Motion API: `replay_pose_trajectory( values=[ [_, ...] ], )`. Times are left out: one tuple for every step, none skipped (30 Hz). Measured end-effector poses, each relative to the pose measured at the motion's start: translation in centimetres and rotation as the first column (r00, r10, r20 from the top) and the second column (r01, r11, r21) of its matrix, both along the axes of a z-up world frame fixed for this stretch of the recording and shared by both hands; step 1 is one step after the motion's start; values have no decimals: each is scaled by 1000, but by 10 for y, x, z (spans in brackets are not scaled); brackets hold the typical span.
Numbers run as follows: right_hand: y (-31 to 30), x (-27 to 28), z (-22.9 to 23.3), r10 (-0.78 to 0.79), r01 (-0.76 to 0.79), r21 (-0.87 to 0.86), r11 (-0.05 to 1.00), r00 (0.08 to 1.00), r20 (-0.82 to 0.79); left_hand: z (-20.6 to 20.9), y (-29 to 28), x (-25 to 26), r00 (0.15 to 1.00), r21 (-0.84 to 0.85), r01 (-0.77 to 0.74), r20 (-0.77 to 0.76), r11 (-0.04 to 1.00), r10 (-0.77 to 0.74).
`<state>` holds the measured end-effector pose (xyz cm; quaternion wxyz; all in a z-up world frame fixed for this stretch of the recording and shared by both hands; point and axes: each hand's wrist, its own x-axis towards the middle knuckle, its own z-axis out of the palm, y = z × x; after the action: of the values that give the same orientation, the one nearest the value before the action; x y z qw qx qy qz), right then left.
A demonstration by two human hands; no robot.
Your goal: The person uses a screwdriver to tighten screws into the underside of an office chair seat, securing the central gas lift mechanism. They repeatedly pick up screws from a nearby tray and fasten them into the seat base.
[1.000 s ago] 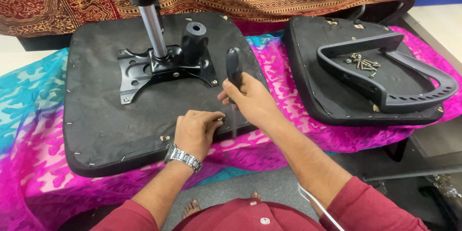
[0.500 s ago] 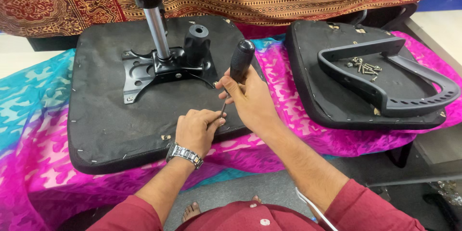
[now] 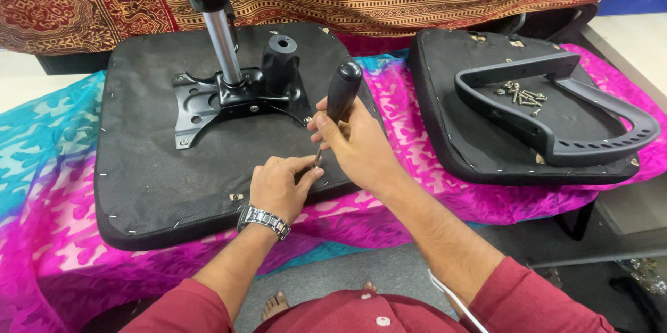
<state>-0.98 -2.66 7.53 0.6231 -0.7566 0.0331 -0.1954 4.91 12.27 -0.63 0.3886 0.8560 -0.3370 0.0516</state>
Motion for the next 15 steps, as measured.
replay_pose_trajectory(
  values=[
    [-2,0,1,6,-6,-5,1000,1000,-14,0,-1,0,999,6,-11,-49,1000,11],
    [-2,0,1,15,-15,-4,1000,1000,-23,1,0,0,999,32,-22,-46,999,23],
    [-2,1,2,24,-24,-4,1000,999,-32,1,1,0,998,58,-33,-43,998,36],
    [-2,1,3,5,-5,-11,1000,999,-54,2,1,0,998,81,-42,-42,996,45],
    [-2,1,4,-15,13,-19,1000,997,-75,2,1,-1,999,57,-26,-30,998,28],
    [-1,1,5,-32,30,-26,999,995,-96,2,1,-2,1000,34,-13,-16,999,13],
    [0,1,5,-52,47,-54,997,993,-104,2,2,-2,1000,12,1,-2,1000,-1],
    [2,1,7,-74,65,-82,995,991,-111,2,1,-2,1000,5,4,-1,1000,-4],
    [2,2,8,-95,83,-110,990,989,-117,2,1,-2,1000,-2,8,-1,1000,-8],
    [2,2,10,-48,38,-94,995,993,-111,2,0,-2,1000,-9,11,0,1000,-11],
    [1,3,13,-1,-7,-78,997,995,-104,2,0,-2,1000,6,8,-14,1000,-8],
    [0,3,15,46,-52,-63,997,994,-98,2,0,-2,1000,21,5,-30,1000,-5],
    [-1,3,17,91,-98,-57,994,990,-110,1,-1,-2,999,36,3,-47,999,-2],
    [-2,3,19,135,-142,-51,989,984,-119,1,-1,-2,999,32,7,-36,999,-6],
    [-2,3,20,178,-185,-44,982,976,-129,1,-1,-2,1000,28,11,-25,1000,-10]
  ],
)
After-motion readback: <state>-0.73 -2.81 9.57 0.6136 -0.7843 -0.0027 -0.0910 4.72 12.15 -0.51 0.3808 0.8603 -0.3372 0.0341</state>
